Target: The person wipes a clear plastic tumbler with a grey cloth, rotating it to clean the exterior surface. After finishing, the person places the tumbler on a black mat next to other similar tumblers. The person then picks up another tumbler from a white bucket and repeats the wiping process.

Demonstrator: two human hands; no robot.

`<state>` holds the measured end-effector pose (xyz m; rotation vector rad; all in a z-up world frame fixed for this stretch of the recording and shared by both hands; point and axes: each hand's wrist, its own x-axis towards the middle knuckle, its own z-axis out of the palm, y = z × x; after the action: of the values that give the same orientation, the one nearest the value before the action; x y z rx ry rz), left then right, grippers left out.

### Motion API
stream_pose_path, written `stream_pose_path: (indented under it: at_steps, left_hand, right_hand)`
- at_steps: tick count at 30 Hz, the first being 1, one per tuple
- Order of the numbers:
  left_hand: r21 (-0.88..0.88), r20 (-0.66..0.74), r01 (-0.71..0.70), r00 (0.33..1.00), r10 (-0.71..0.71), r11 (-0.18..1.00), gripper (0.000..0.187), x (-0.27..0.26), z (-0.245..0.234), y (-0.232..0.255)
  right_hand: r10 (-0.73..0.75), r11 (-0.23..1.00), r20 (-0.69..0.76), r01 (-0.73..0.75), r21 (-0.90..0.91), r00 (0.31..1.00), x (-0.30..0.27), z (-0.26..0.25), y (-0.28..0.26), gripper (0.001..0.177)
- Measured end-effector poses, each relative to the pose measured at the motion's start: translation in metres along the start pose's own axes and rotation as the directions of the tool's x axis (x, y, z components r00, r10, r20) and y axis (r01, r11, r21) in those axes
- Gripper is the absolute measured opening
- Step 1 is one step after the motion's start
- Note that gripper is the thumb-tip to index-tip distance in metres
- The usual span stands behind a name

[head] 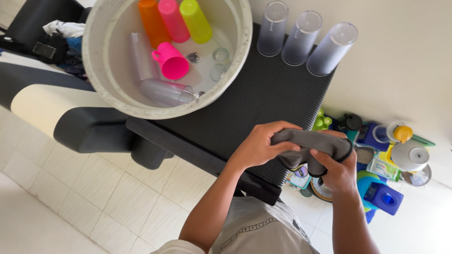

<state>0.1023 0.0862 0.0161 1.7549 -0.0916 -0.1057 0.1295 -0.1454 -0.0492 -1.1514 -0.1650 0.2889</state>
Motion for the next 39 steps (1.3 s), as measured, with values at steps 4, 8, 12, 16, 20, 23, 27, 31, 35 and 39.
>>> stream_pose_path:
  at_steps: [4, 8, 12, 16, 20, 23, 27, 31, 35, 39]
  left_hand:
    - [0.156, -0.098, 0.056, 0.994, -0.041, 0.986, 0.042, -0.021, -0.027, 0.006]
    - [0.340, -0.170, -0.106, 0.970, 0.172, 0.935, 0.056, -0.050, -0.059, 0.020]
    - [0.441, -0.116, -0.192, 0.956, 0.268, 0.877, 0.050, -0.081, -0.112, 0.041]
    - [0.492, -0.048, -0.288, 0.933, 0.356, 0.822, 0.036, -0.106, -0.188, 0.063]
    - [0.620, 0.056, -0.307, 0.935, 0.350, 0.722, 0.016, -0.101, -0.268, 0.062]
    - [0.704, 0.088, -0.233, 0.966, 0.244, 0.671, 0.011, -0.084, -0.317, 0.048]
    - [0.859, 0.226, -0.255, 0.967, 0.117, 0.445, 0.022, -0.046, -0.366, 0.004]
    - [0.947, 0.298, -0.292, 0.954, -0.033, 0.134, 0.019, -0.008, -0.392, -0.041]
    - [0.950, 0.311, -0.311, 0.940, -0.138, 0.022, 0.025, 0.016, -0.397, -0.065]
    - [0.956, 0.258, -0.289, 0.915, -0.311, -0.059, 0.026, 0.032, -0.392, -0.075]
  right_hand:
    - [0.043, 0.996, 0.043, -0.039, -0.079, 0.998, 0.002, 0.011, 0.007, 0.026]
    - [0.105, 0.988, -0.041, -0.109, -0.111, 0.994, 0.004, 0.051, 0.005, 0.026]
    - [0.030, 0.989, -0.135, -0.049, -0.141, 0.990, 0.004, 0.108, -0.012, 0.042]
    - [-0.082, 0.976, -0.120, 0.056, -0.210, 0.989, 0.005, 0.151, -0.011, 0.041]
    - [-0.190, 0.778, -0.058, 0.115, -0.618, 0.980, 0.005, 0.174, 0.010, 0.020]
    - [-0.069, 0.603, -0.193, -0.113, -0.790, 0.979, 0.006, 0.198, 0.026, 0.018]
    - [-0.219, 0.411, -0.038, 0.057, -0.910, 0.975, 0.001, 0.241, 0.042, 0.016]
    - [-0.185, 0.339, 0.053, 0.115, -0.934, 0.981, -0.003, 0.270, 0.047, 0.020]
    - [0.019, 0.152, -0.084, -0.086, -0.985, 0.996, -0.004, 0.285, 0.053, 0.047]
    - [0.102, -0.068, -0.105, -0.099, -0.993, 0.989, -0.002, 0.284, 0.068, 0.069]
